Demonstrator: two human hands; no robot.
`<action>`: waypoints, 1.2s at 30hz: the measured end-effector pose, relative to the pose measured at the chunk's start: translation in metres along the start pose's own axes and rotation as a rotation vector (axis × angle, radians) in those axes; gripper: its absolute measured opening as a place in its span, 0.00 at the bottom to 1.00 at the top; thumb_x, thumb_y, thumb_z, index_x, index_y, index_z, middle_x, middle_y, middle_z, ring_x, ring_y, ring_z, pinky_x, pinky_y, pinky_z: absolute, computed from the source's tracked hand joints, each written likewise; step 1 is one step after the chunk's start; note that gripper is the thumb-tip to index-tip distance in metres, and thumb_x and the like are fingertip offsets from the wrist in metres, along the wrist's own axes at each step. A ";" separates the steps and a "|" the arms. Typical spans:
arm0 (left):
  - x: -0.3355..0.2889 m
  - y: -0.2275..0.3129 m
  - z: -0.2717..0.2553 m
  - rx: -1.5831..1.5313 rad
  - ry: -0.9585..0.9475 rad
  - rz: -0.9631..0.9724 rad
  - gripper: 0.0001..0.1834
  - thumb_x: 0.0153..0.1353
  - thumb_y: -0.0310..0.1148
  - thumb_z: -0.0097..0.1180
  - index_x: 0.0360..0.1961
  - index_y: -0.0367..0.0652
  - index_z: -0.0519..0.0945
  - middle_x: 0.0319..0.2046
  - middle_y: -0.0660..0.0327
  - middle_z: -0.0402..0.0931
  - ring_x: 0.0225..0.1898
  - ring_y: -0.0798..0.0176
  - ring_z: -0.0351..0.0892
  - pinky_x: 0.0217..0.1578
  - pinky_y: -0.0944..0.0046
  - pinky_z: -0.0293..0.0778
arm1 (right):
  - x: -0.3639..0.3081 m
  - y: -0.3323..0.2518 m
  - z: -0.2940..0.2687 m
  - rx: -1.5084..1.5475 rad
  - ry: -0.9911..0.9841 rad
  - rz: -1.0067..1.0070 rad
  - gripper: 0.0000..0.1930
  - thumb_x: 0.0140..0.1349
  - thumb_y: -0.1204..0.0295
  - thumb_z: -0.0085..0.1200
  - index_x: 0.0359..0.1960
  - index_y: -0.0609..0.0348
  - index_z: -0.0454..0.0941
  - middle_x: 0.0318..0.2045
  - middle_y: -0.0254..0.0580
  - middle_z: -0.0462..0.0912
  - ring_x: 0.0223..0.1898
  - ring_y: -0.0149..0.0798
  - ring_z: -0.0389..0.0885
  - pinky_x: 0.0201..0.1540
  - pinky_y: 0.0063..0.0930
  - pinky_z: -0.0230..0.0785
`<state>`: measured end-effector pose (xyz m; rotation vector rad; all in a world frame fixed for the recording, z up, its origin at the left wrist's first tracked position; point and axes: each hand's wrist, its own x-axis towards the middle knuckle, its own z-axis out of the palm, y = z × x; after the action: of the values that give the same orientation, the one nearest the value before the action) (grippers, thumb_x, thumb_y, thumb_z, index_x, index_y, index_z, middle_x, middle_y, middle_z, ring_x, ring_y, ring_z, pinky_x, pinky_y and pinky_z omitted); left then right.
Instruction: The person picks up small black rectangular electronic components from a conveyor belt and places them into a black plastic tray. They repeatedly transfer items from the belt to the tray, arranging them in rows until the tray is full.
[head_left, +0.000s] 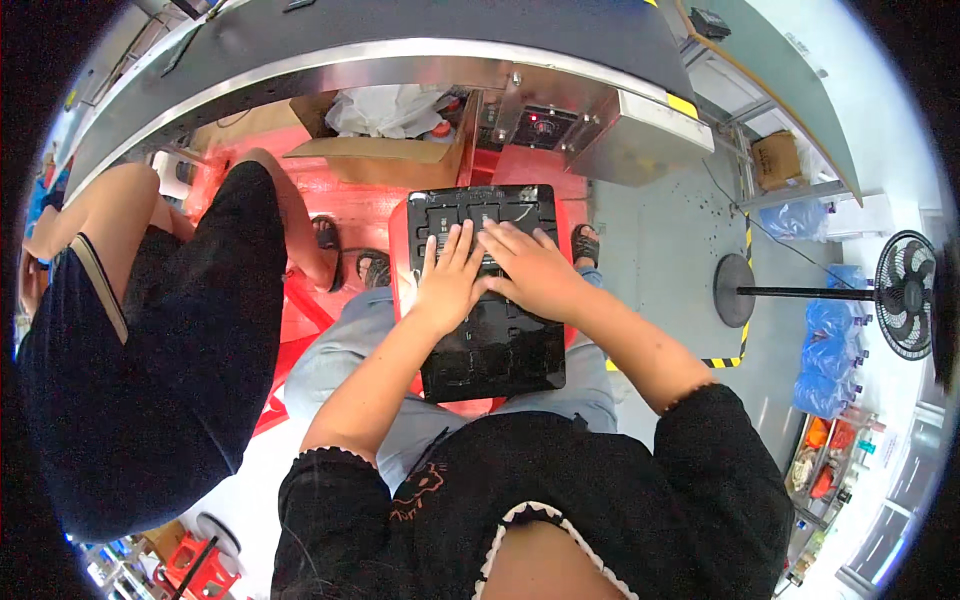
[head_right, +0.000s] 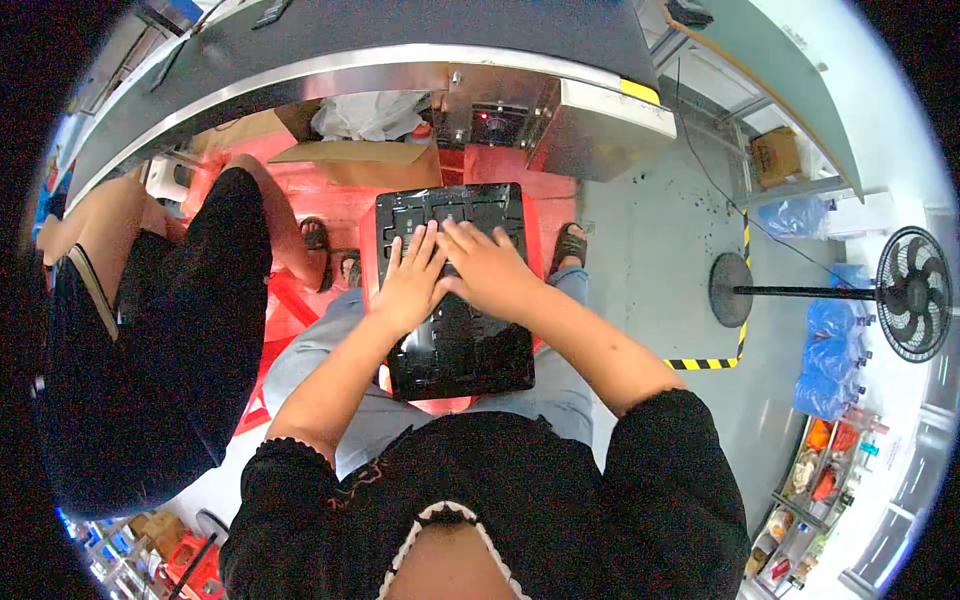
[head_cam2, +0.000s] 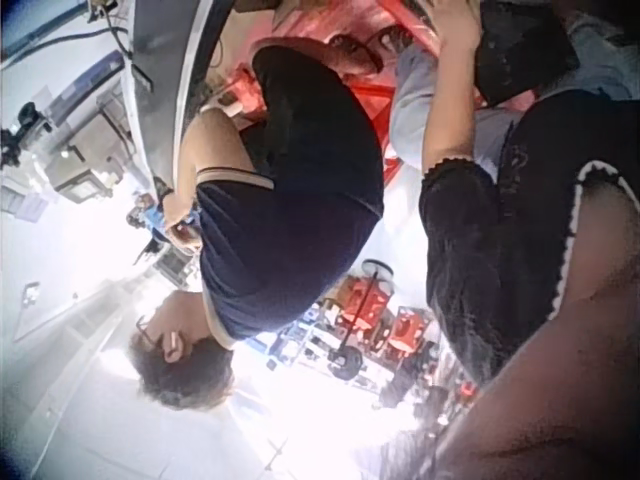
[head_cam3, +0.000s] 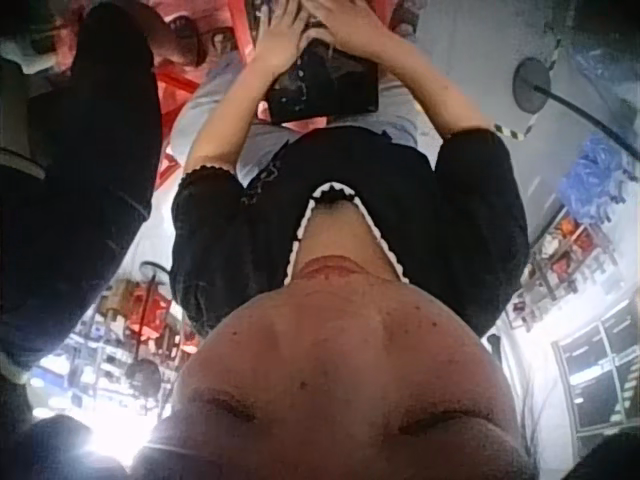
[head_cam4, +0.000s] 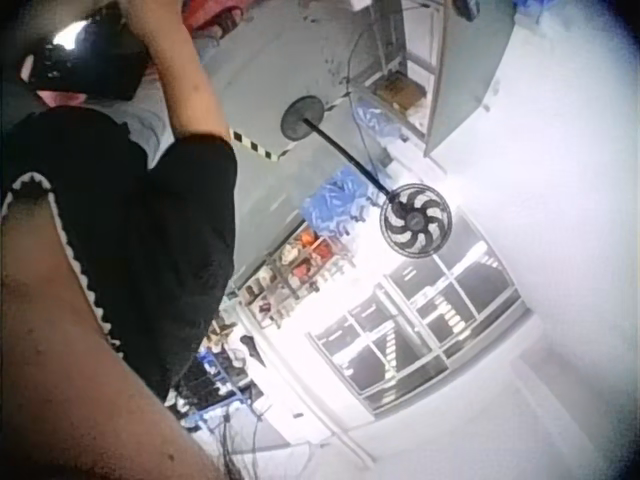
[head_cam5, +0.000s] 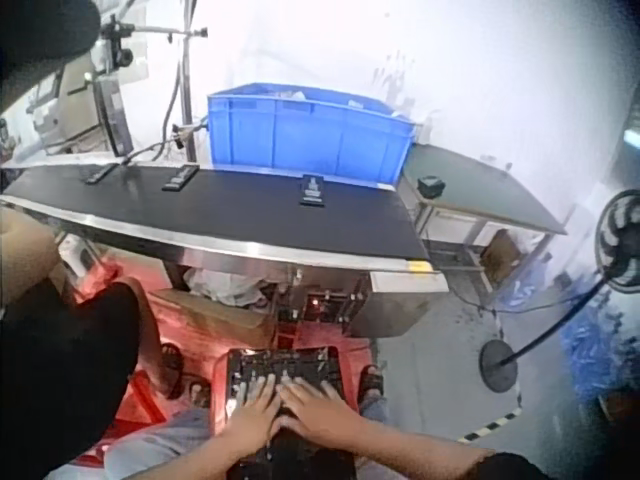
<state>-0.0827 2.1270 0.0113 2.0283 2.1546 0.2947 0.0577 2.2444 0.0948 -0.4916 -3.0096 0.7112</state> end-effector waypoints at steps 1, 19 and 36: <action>-0.002 0.003 0.006 0.068 -0.025 0.005 0.35 0.63 0.47 0.48 0.67 0.40 0.58 0.71 0.47 0.44 0.72 0.47 0.42 0.67 0.38 0.39 | -0.001 -0.007 -0.021 0.176 0.011 -0.063 0.32 0.59 0.62 0.56 0.63 0.62 0.63 0.64 0.49 0.65 0.65 0.48 0.63 0.65 0.47 0.57; 0.114 -0.041 -0.226 -0.205 0.845 0.255 0.22 0.53 0.27 0.59 0.51 0.43 0.76 0.61 0.46 0.61 0.62 0.45 0.63 0.59 0.49 0.62 | 0.152 0.170 -0.317 -0.130 -0.031 0.420 0.43 0.34 0.71 0.57 0.62 0.61 0.66 0.42 0.47 0.79 0.42 0.39 0.77 0.43 0.28 0.69; 0.304 -0.087 -0.283 -0.198 0.076 0.000 0.49 0.41 0.48 0.71 0.65 0.43 0.65 0.60 0.47 0.67 0.62 0.52 0.65 0.63 0.58 0.57 | -0.003 0.039 -0.178 0.548 0.126 -0.136 0.15 0.55 0.75 0.59 0.46 0.59 0.80 0.41 0.44 0.83 0.43 0.40 0.81 0.48 0.33 0.72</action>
<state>-0.2577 2.4178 0.2667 1.9363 2.0753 0.5692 0.0865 2.3542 0.2368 -0.2881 -2.5388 1.3638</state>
